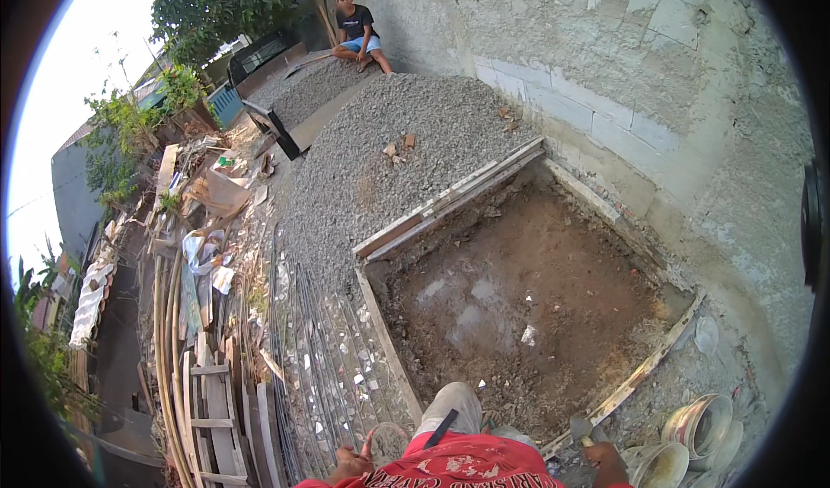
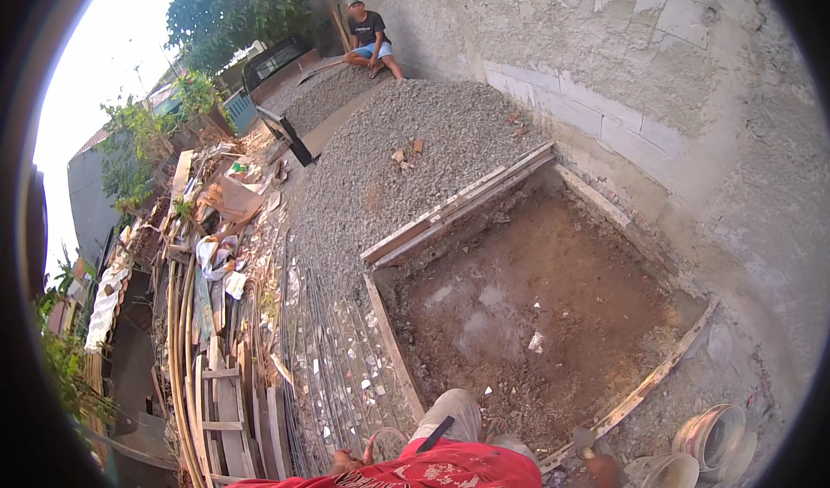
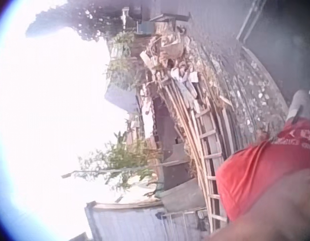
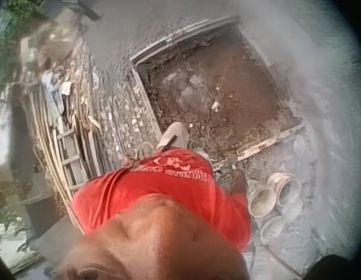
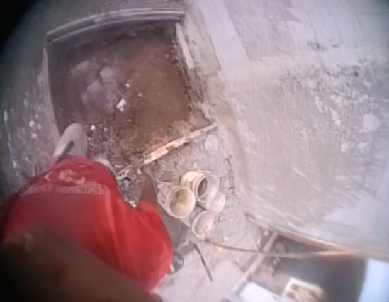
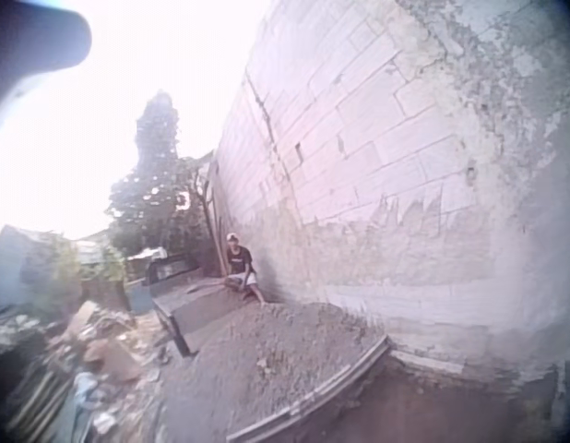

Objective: The person pours wet concrete from a bucket into a wooden frame and uses a trowel to spread and level it across the ground area.

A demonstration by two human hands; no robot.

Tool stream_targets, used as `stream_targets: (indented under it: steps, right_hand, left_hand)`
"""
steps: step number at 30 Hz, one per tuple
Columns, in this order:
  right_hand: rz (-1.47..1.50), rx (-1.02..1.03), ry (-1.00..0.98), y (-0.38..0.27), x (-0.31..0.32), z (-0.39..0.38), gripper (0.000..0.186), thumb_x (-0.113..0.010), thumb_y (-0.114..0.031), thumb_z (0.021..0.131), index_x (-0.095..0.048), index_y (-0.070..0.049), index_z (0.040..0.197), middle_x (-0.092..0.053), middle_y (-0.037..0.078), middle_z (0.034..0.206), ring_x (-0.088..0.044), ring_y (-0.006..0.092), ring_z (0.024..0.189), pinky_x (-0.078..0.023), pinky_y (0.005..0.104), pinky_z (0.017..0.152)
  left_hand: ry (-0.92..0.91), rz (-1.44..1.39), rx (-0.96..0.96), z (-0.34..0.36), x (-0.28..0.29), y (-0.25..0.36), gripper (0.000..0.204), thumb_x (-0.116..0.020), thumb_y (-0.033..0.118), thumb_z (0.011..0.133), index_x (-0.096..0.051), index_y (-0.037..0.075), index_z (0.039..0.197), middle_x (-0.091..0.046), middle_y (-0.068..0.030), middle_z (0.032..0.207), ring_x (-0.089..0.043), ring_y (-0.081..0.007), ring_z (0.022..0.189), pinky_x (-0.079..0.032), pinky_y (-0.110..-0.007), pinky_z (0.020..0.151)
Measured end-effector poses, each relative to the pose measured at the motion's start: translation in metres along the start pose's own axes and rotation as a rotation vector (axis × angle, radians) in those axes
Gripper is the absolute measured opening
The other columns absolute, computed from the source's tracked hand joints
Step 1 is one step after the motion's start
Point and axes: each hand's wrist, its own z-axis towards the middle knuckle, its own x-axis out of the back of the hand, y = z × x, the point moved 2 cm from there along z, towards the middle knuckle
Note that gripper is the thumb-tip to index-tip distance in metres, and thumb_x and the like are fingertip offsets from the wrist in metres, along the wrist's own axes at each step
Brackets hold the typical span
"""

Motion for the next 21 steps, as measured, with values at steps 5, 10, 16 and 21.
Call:
stream_targets:
  steps: [5,10,16,21]
  right_hand:
    - [0.387,0.281,0.273,-0.156,0.123,-0.027,0.048,-0.072,-0.035,0.088,-0.069,0.01,0.102,-0.07,0.015,0.08,-0.072,0.0262,0.07,-0.053,0.0436,0.067]
    - [0.589,0.24,0.367,-0.237,0.154,0.002,0.058,-0.07,-0.049,0.085,-0.073,0.005,0.106,-0.074,0.025,0.094,-0.072,0.039,0.095,-0.053,0.047,0.08]
    - [0.733,-0.028,0.291,-0.285,0.143,0.01,0.062,-0.069,-0.059,0.089,-0.07,0.002,0.099,-0.068,0.013,0.085,-0.064,0.0263,0.072,-0.054,0.041,0.066]
    - [0.989,-0.112,0.157,-0.294,0.115,0.049,0.072,-0.058,-0.073,0.092,-0.069,-0.002,0.099,-0.067,0.017,0.098,-0.065,0.0304,0.084,-0.055,0.0456,0.071]
  left_hand:
    - [0.001,0.03,-0.031,0.03,-0.105,0.014,0.044,-0.055,0.03,0.079,-0.042,0.002,0.111,-0.049,-0.0156,0.118,-0.052,-0.0345,0.094,-0.046,-0.062,0.087]
    - [-0.149,0.408,-0.098,-0.083,-0.285,0.014,0.035,-0.055,0.028,0.079,-0.041,0.007,0.103,-0.047,-0.0127,0.109,-0.05,-0.0326,0.086,-0.045,-0.055,0.083]
    - [-0.157,0.515,-0.025,0.004,-0.486,-0.013,0.023,-0.057,0.031,0.079,-0.048,0.011,0.084,-0.054,-0.0123,0.087,-0.053,-0.0363,0.077,-0.048,-0.047,0.081]
    - [-0.488,0.664,-0.306,-0.089,-0.656,-0.065,0.015,-0.056,0.02,0.082,-0.055,0.02,0.097,-0.037,0.0018,0.069,-0.035,-0.0154,0.056,-0.036,-0.034,0.058]
